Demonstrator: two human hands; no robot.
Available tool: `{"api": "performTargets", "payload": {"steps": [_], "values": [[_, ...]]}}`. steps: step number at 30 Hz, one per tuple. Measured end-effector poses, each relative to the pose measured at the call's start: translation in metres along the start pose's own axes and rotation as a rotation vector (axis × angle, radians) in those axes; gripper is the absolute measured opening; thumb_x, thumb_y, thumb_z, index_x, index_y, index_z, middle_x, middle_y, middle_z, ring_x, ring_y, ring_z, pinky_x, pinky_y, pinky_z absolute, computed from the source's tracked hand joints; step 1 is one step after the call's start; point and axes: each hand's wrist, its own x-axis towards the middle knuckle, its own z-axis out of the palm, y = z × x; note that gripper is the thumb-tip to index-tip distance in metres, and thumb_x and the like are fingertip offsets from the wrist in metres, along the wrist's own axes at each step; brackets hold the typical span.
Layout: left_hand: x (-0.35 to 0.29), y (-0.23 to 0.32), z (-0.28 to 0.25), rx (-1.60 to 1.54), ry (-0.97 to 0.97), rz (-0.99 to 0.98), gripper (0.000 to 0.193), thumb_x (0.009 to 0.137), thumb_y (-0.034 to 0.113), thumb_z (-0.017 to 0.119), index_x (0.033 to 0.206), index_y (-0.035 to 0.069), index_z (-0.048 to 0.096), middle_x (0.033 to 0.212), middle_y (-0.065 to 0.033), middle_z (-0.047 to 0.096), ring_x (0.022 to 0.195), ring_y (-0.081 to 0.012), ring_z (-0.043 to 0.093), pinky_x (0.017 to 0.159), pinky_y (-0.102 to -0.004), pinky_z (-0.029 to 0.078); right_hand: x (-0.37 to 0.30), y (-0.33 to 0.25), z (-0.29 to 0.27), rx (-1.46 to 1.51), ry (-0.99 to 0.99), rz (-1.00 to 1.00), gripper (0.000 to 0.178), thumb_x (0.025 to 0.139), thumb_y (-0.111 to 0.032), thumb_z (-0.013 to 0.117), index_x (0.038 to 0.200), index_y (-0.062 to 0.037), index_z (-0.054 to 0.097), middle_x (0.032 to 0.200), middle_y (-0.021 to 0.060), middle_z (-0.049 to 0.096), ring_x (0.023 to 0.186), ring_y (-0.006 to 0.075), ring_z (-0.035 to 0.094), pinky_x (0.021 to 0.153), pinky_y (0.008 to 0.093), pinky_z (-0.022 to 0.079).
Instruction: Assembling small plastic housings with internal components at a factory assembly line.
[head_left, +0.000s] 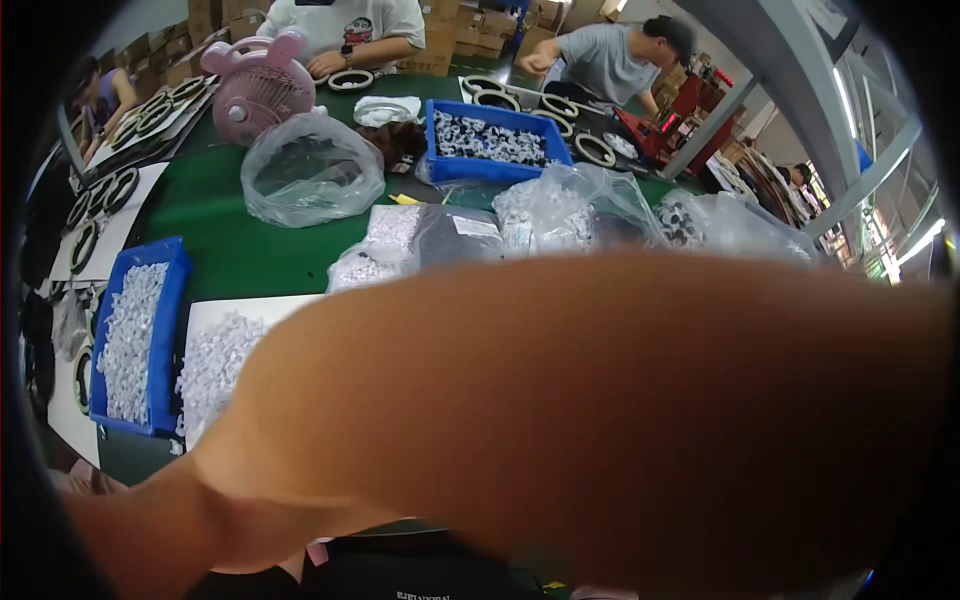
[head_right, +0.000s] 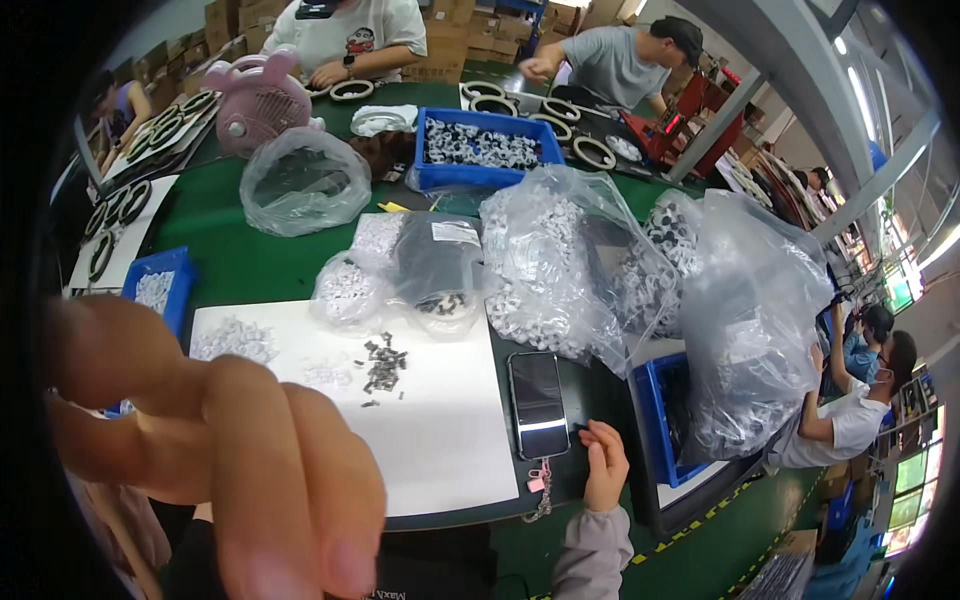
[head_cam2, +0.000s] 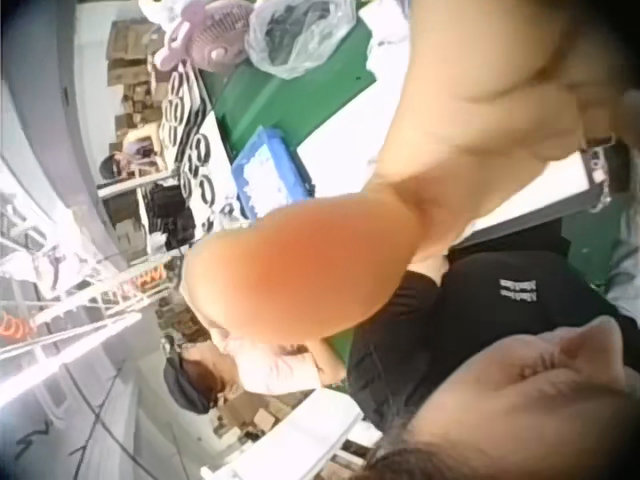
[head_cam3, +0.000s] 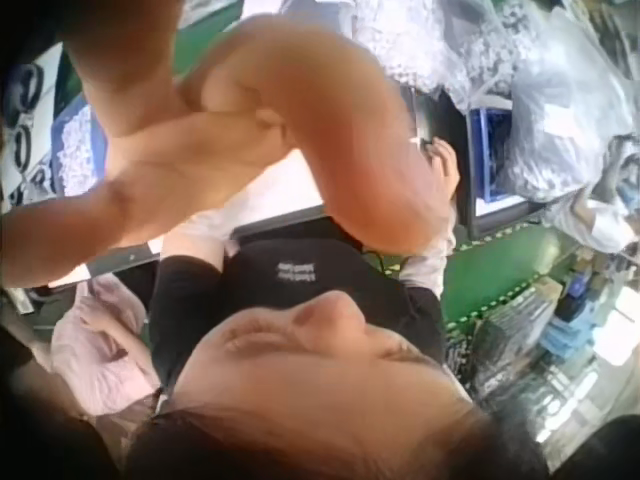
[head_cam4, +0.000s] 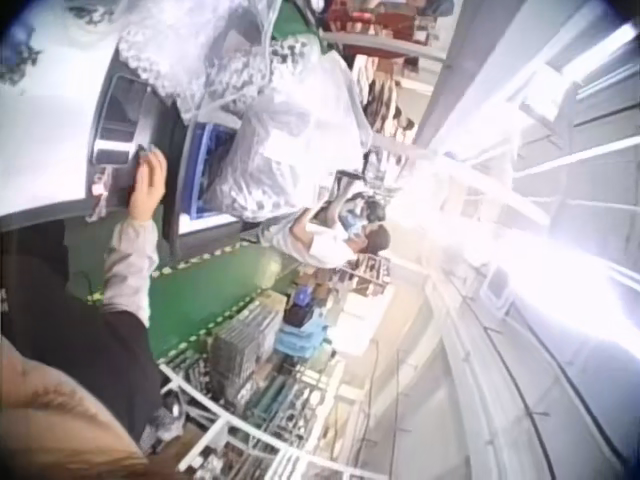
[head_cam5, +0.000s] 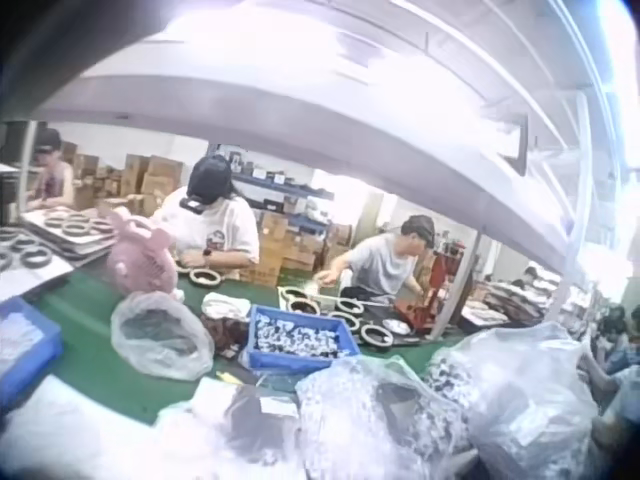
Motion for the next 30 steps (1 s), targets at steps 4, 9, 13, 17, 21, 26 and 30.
{"api": "performTargets", "payload": {"steps": [4, 9, 13, 17, 21, 26, 30], "values": [[-0.015, 0.026, 0.025, 0.059, 0.009, 0.042, 0.061, 0.093, 0.053, 0.04, 0.143, 0.019, 0.031, 0.106, -0.0115, 0.059, 0.094, -0.0217, 0.061, 0.087, -0.0381, 0.048, -0.006, 0.02, 0.001, 0.092, 0.056, 0.114, 0.024, 0.094, -0.008, 0.05, 0.115, 0.0033, 0.056, 0.108, 0.0106, 0.061, 0.093, 0.0157, 0.06, 0.082, 0.0262, 0.047], [-0.057, 0.061, 0.018, 0.168, -0.05, 0.093, 0.072, 0.09, 0.052, 0.045, 0.146, 0.015, 0.02, 0.123, -0.0145, 0.052, 0.116, -0.0241, 0.049, 0.099, -0.0419, 0.039, 0.006, 0.009, 0.014, 0.026, 0.085, 0.234, 0.031, 0.09, -0.009, 0.059, 0.118, 0.0012, 0.055, 0.101, 0.0066, 0.061, 0.088, 0.0123, 0.058, 0.079, 0.0239, 0.046], [-0.087, 0.076, 0.021, 0.219, 0.04, 0.121, 0.071, 0.09, 0.05, 0.047, 0.145, 0.014, 0.021, 0.123, -0.0143, 0.052, 0.116, -0.024, 0.049, 0.099, -0.0417, 0.039, 0.022, -0.002, 0.022, -0.076, -0.014, 0.223, 0.041, 0.088, -0.009, 0.062, 0.124, 0.0007, 0.048, 0.095, 0.0032, 0.058, 0.086, 0.0095, 0.054, 0.077, 0.0226, 0.043], [-0.096, 0.079, 0.03, 0.266, 0.088, 0.16, 0.069, 0.089, 0.048, 0.048, 0.144, 0.014, 0.023, 0.124, -0.014, 0.051, 0.116, -0.0238, 0.049, 0.098, -0.0414, 0.039, 0.023, 0.003, 0.025, -0.056, 0.001, 0.215, 0.042, 0.087, -0.01, 0.063, 0.125, 0.0004, 0.047, 0.095, 0.0031, 0.058, 0.082, 0.0096, 0.053, 0.074, 0.0226, 0.043], [-0.104, 0.09, 0.025, 0.266, 0.067, 0.066, 0.068, 0.088, 0.046, 0.049, 0.142, 0.013, 0.024, 0.124, -0.0137, 0.051, 0.116, -0.0236, 0.049, 0.098, -0.0411, 0.039, 0.032, -0.003, 0.041, -0.088, -0.008, 0.064, 0.039, 0.087, -0.01, 0.063, 0.122, -0.0006, 0.05, 0.093, 0.0025, 0.057, 0.077, 0.0083, 0.052, 0.069, 0.0218, 0.044], [-0.095, 0.089, 0.04, 0.376, 0.112, 0.081, 0.066, 0.087, 0.043, 0.051, 0.141, 0.012, 0.026, 0.125, -0.0133, 0.05, 0.116, -0.0234, 0.049, 0.098, -0.0407, 0.039, 0.031, -0.163, 0.018, -0.328, -0.021, -0.673, 0.05, 0.082, -0.008, 0.063, 0.128, -0.0007, 0.046, 0.124, 0.0121, 0.05, 0.106, 0.0185, 0.051, 0.091, 0.0298, 0.041], [-0.095, 0.09, 0.049, 0.424, 0.152, 0.086, 0.065, 0.087, 0.041, 0.052, 0.139, 0.012, 0.028, 0.125, -0.0131, 0.05, 0.116, -0.0232, 0.049, 0.098, -0.0405, 0.04, 0.02, -0.284, 0.02, -0.368, -0.022, -1.401, 0.082, 0.081, -0.043, 0.066, 0.141, -0.0023, 0.028, 0.138, 0.0182, 0.039, 0.125, 0.0345, 0.041, 0.098, 0.0473, 0.037]]}}
